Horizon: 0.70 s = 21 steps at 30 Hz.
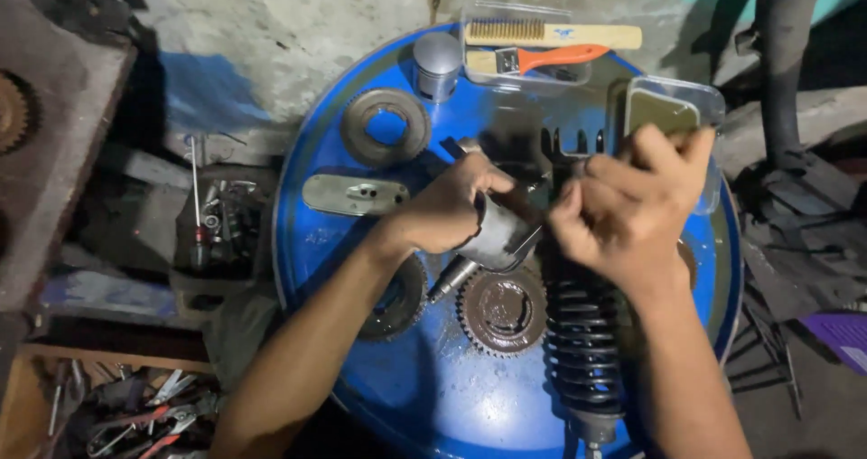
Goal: Cleaning a motorcycle engine piston using a brush and cleaning fluid on a workbench
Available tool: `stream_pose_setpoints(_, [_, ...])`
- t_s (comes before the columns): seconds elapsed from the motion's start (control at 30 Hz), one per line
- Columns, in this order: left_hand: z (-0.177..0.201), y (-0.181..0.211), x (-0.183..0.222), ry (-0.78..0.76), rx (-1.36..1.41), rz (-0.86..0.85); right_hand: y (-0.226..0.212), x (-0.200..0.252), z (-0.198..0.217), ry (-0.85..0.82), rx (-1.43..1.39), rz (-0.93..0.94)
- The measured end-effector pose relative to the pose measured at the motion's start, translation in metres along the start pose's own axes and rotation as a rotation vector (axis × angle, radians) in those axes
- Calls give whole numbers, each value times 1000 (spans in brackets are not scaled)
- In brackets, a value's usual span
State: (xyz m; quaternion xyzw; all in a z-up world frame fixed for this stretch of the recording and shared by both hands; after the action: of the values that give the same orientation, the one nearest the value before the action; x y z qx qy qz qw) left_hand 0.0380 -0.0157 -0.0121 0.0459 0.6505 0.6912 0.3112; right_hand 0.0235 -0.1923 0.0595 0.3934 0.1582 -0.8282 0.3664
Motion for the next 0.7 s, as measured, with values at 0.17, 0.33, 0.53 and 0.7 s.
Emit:
stream_pose_setpoints(0.17, [6,4,1,47,-10,-90,-48,-6,-14,-67,-195,151])
stream_pose_setpoints(0.33, [12,14,-1,106,-67,-198,-31,-9,-4,-12,-150,65])
stream_pose_setpoints(0.53, [20,23,3,267,-63,-186,6,5,-1,128,26,-68])
stream_pose_setpoints(0.7, [13,37,2,393,-68,-410,24,-1,4,7,-213,-393])
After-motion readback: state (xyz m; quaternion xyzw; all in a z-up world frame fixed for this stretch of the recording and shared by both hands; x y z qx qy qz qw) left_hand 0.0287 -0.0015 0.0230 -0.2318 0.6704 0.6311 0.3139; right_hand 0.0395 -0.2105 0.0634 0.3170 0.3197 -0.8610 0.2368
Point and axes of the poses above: each hand's wrist, its own x-axis away from the middle knuckle, its own z-axis out of the back of the hand, y = z × x, the point moved 4 cm from there along -x, towards the middle knuckle, and after that the axes turned 11 degrees about -z, right-handed, at the moved point
